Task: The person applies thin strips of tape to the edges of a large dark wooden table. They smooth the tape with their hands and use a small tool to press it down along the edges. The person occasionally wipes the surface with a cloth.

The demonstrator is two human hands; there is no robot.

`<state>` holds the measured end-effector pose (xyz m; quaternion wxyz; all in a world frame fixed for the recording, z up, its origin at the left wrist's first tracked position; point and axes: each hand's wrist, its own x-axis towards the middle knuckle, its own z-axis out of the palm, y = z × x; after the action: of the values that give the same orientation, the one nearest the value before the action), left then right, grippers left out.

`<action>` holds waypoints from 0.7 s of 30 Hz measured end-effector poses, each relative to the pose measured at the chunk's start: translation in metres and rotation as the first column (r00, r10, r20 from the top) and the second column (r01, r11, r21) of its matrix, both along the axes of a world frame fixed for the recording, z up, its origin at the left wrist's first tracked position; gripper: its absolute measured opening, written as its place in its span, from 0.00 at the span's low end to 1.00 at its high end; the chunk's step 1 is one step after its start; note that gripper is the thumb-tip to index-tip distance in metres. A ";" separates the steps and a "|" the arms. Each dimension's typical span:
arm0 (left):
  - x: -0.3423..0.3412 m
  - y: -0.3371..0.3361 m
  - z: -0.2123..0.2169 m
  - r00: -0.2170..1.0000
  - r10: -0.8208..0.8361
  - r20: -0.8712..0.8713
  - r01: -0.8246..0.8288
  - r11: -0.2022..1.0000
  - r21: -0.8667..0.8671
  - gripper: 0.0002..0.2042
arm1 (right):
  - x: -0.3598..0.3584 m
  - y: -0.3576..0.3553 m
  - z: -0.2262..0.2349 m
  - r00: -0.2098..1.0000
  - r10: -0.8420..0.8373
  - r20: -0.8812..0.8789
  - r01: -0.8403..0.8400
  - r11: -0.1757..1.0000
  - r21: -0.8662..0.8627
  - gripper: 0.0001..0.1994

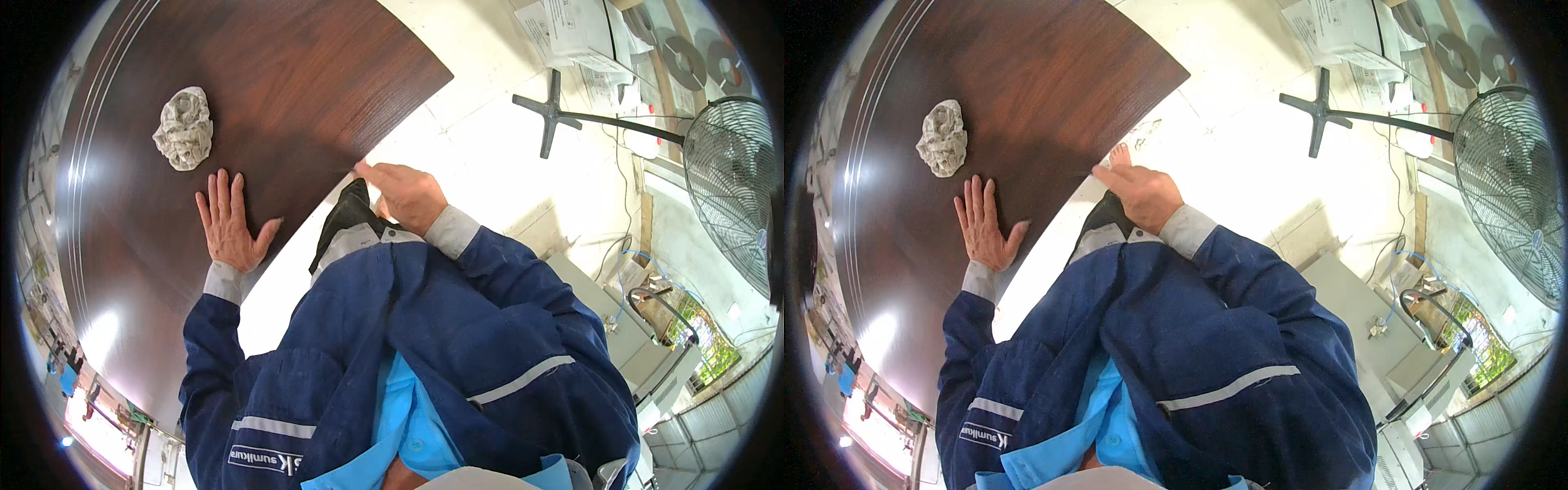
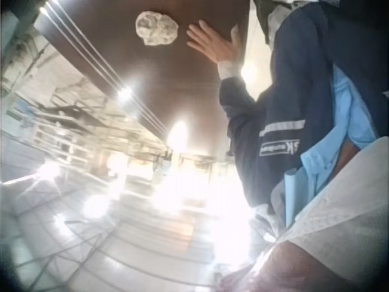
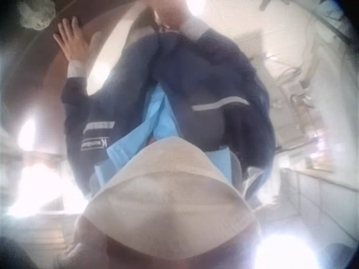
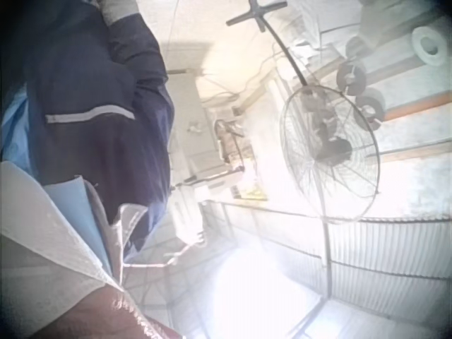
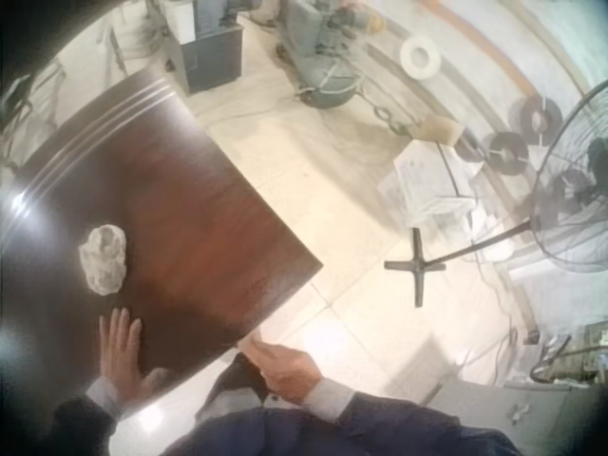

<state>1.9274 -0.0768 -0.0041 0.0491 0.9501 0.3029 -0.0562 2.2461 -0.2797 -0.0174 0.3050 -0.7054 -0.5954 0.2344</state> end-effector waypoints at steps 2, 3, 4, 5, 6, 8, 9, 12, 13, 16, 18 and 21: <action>0.001 -0.002 0.000 0.999 -0.012 0.051 0.011 1.000 0.018 0.49 | 0.020 0.001 -0.017 0.961 -0.240 0.141 0.188 0.934 0.304 0.19; 0.001 -0.002 0.000 0.998 -0.012 0.066 0.011 1.000 0.014 0.48 | 0.035 0.006 -0.013 0.910 -0.367 0.191 0.328 0.921 0.209 0.20; 0.000 -0.003 0.000 0.997 -0.009 0.078 0.008 1.000 0.013 0.47 | 0.047 0.012 -0.006 0.827 -0.505 0.248 0.473 0.863 0.179 0.20; 0.000 -0.004 0.000 0.994 -0.018 0.108 0.016 1.000 0.026 0.45 | 0.054 0.016 -0.007 0.821 -0.491 0.291 0.458 0.871 0.176 0.20; 0.000 -0.004 0.000 0.992 -0.027 0.120 0.024 0.999 0.027 0.45 | 0.054 0.017 -0.010 0.773 -0.547 0.323 0.496 0.837 0.231 0.21; -0.001 -0.005 -0.002 0.994 -0.013 0.104 0.009 0.999 0.041 0.44 | 0.023 0.010 -0.026 0.907 -0.361 0.216 0.300 0.915 0.269 0.25; -0.001 -0.005 -0.002 0.994 -0.016 0.111 0.010 0.998 0.055 0.44 | -0.002 0.007 -0.022 0.961 -0.239 0.142 0.213 0.961 0.174 0.26; 0.000 -0.007 -0.004 0.990 -0.024 0.140 0.013 0.997 0.077 0.43 | -0.047 0.002 -0.017 0.999 0.047 0.014 -0.046 0.998 -0.033 0.21; 0.000 -0.007 -0.004 0.990 -0.023 0.142 0.010 0.996 0.089 0.42 | -0.046 0.002 -0.019 1.000 -0.010 0.028 0.011 0.998 -0.057 0.23; 0.000 -0.007 -0.004 0.990 -0.024 0.139 0.010 0.995 0.098 0.42 | 0.002 0.005 -0.032 0.957 -0.262 0.128 0.239 0.956 0.171 0.23; -0.001 -0.008 -0.004 0.991 -0.029 0.129 0.014 0.993 0.113 0.41 | 0.064 0.007 -0.033 0.810 -0.540 0.228 0.527 0.841 0.122 0.22; -0.003 -0.007 -0.005 0.991 -0.029 0.133 0.013 0.993 0.119 0.39 | 0.128 0.004 -0.048 0.564 -0.823 0.063 0.814 0.568 0.123 0.17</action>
<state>1.9244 -0.0838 -0.0091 0.0124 0.9561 0.2917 0.0253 2.3745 -0.2755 -0.0657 0.3725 -0.9001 -0.2259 0.0020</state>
